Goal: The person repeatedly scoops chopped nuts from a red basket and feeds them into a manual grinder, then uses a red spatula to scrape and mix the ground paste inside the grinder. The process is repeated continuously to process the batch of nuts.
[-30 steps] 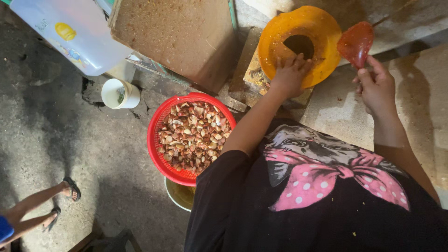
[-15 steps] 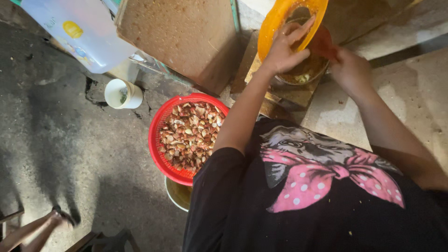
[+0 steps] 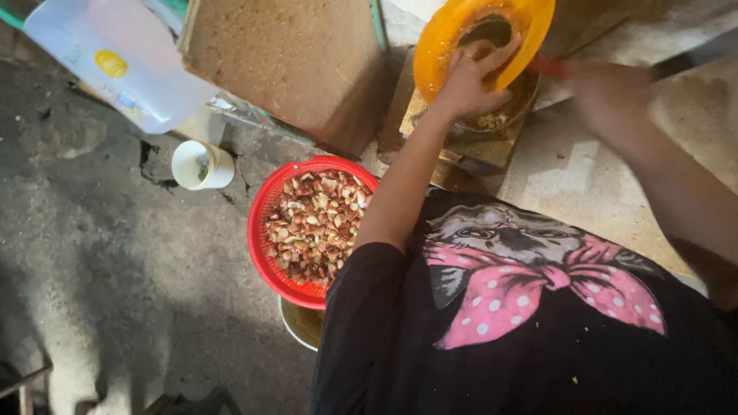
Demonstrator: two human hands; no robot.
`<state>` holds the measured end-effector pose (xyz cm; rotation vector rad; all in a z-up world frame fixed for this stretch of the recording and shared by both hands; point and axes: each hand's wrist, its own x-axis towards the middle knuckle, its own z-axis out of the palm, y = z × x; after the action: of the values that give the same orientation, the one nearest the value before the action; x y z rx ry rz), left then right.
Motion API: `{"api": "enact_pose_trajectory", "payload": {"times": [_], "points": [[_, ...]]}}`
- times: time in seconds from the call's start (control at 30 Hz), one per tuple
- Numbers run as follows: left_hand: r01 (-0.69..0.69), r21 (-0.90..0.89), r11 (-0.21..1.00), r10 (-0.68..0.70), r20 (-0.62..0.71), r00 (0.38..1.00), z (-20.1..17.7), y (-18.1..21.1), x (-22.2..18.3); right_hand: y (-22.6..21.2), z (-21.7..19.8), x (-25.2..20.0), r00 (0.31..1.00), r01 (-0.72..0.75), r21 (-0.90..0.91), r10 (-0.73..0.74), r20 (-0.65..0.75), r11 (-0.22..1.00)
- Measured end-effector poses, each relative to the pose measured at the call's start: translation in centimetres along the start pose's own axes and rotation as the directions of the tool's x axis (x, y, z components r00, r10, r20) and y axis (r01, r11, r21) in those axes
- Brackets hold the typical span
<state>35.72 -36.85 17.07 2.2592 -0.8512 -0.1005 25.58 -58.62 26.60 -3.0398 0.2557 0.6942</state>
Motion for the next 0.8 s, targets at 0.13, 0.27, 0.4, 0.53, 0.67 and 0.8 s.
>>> {"api": "enact_pose_trajectory", "payload": {"times": [0.13,0.27,0.4,0.53,0.67,0.8], "points": [[0.105,0.212,0.972,-0.165,0.29,0.943,-0.2,2.9,-1.7,5.3,-1.3,-5.6,0.982,-0.069,0.154,0.095,-0.164,0.986],[0.075,0.284,0.956,-0.193,0.415,0.889,0.3,3.9,-3.7,6.6,2.3,-6.4,0.963,-0.269,0.277,0.266,0.05,0.922],[0.052,0.323,0.945,-0.187,0.402,0.897,1.6,3.2,-3.8,6.3,6.4,-6.3,0.96,0.01,0.508,0.134,-0.247,0.861],[0.055,0.332,0.942,-0.186,0.377,0.907,2.4,2.6,-3.9,6.3,8.1,-6.3,0.926,0.123,0.566,0.111,-0.362,0.815],[0.06,0.332,0.941,-0.18,0.347,0.921,2.3,2.6,-4.0,6.4,8.2,-5.9,0.924,0.12,0.599,0.132,-0.359,0.792],[0.063,0.335,0.94,-0.198,0.387,0.901,2.4,2.8,-4.1,6.0,7.8,-5.8,0.924,0.104,0.61,0.151,-0.352,0.786]]}}
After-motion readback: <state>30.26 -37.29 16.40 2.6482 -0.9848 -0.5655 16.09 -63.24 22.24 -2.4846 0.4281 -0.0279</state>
